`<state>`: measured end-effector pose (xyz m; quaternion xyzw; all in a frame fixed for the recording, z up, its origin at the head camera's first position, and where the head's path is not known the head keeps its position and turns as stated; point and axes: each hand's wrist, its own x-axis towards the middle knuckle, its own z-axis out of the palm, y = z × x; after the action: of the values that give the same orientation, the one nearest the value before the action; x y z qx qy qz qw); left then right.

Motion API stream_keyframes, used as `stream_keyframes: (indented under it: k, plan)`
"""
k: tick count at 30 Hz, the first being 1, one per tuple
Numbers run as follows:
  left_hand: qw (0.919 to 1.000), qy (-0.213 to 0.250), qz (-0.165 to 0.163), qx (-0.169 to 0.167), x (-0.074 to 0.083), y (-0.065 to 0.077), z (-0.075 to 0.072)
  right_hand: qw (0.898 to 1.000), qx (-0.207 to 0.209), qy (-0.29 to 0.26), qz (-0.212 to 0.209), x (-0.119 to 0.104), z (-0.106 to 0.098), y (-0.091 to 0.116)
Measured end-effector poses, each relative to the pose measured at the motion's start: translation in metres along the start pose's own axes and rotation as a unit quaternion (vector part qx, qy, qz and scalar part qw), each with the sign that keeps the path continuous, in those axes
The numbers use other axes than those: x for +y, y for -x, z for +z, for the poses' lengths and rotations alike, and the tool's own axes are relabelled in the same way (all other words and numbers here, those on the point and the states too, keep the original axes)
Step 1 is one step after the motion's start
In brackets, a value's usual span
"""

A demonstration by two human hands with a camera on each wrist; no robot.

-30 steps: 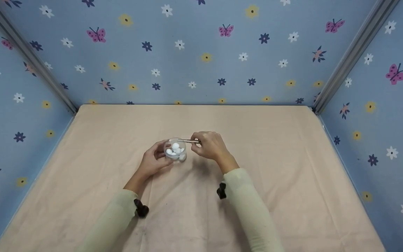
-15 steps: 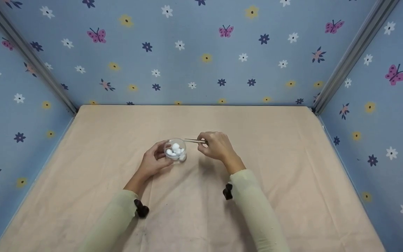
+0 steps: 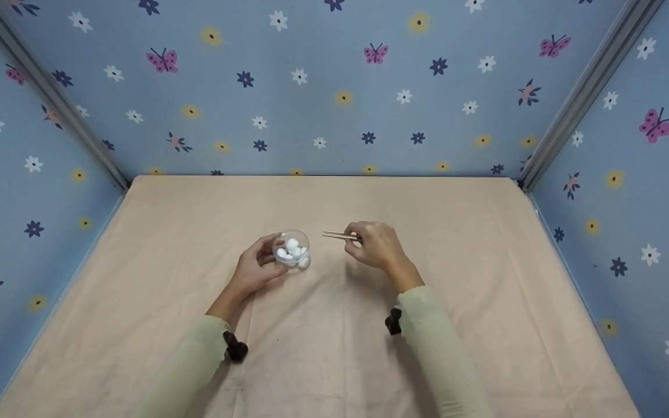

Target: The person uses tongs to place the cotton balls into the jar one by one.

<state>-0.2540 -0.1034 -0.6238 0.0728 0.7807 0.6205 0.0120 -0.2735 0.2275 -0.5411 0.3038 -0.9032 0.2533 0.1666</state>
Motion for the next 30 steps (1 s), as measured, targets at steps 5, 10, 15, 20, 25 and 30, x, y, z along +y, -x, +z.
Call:
stream_keyframes:
  k: [5, 10, 15, 20, 25, 30]
  plan:
    - [1.0000, -0.002, 0.006, -0.001, -0.001, 0.001, -0.001, 1.000, 0.006, -0.003, 0.018, 0.005, -0.004, 0.007]
    - [0.9999, -0.009, 0.007, -0.002, -0.001, 0.001, -0.001, 0.999, 0.013, -0.015, 0.025, 0.008, -0.005, 0.011]
    - [0.9999, -0.013, 0.007, -0.001, -0.001, 0.001, -0.001, 0.999, 0.029, -0.035, 0.022, 0.007, -0.004, 0.011]
    - [0.9999, -0.008, 0.009, 0.000, -0.001, 0.000, 0.000, 0.998, 0.042, -0.050, 0.007, 0.005, -0.003, 0.011]
    - [1.0000, -0.006, 0.003, 0.000, -0.001, 0.000, 0.000, 0.997, 0.048, -0.058, 0.000, 0.005, -0.001, 0.011]
    - [1.0000, -0.003, 0.001, -0.001, 0.000, 0.001, 0.000, 0.995, 0.055, -0.078, 0.008, 0.004, 0.000, 0.012]
